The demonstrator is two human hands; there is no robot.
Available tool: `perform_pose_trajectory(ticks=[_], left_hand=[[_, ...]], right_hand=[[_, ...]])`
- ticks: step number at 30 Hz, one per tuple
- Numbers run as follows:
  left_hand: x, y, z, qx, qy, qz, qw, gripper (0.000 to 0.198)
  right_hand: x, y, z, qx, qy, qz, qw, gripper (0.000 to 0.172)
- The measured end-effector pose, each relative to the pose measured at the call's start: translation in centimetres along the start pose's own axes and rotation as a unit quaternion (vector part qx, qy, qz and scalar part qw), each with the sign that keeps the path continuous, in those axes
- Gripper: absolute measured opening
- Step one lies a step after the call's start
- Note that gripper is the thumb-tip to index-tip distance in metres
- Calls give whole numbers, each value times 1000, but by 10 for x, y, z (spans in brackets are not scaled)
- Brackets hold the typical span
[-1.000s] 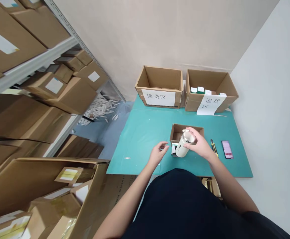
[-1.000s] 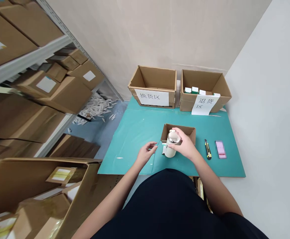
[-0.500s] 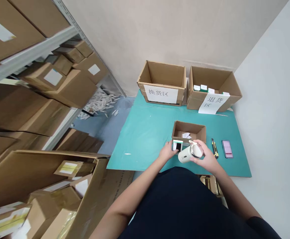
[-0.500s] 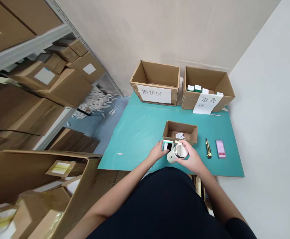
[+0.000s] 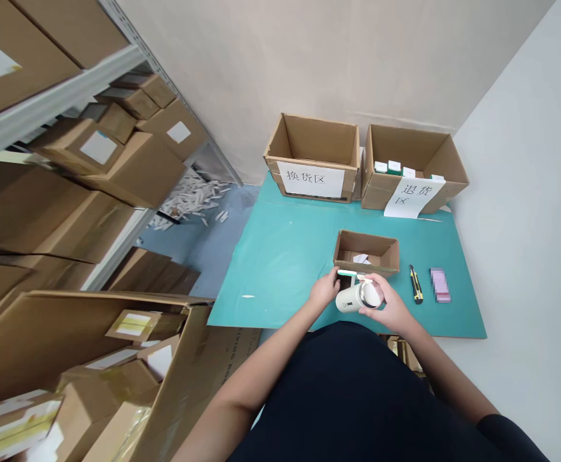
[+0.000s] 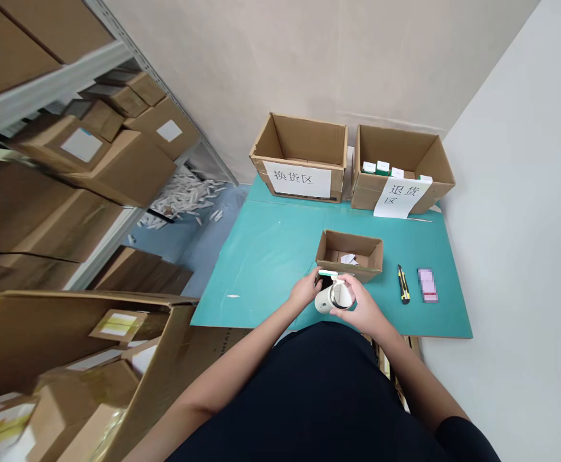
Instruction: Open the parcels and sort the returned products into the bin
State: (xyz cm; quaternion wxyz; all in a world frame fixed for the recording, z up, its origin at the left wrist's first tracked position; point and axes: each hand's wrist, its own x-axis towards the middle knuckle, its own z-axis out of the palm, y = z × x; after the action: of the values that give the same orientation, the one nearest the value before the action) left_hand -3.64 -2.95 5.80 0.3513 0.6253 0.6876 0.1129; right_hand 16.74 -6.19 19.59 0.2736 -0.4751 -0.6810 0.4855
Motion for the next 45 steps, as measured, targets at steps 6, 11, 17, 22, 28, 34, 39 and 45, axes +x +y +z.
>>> perform_pose_trajectory(ticks=[6,11,17,22,28,34,39,45], left_hand=[[10,-5,1,-11,4,34,999,24],[13,-6,1,-41,13,23,999,24],[10,-13,1,-95,30,28,995,30],[11,-14,5,-95,19,26,995,28],[19,-9,7,-89,23,27,995,19],[21,-16,8,-104,34,17,994,18],[24,-18,13,-134,32,13,990,16],[30,-21,15,-174,26,14,984,17]], right_hand=[[4,12,10,5,26,10,1000,66],[8,30,21,32,69,-6,997,70],[10,54,22,44,110,-34,992,72],[10,61,21,34,136,-37,989,68],[6,57,15,-28,133,-49,990,67],[6,52,1,-74,128,-40,988,62],[10,55,10,-61,134,-41,988,66],[16,66,25,-74,68,-57,993,65]])
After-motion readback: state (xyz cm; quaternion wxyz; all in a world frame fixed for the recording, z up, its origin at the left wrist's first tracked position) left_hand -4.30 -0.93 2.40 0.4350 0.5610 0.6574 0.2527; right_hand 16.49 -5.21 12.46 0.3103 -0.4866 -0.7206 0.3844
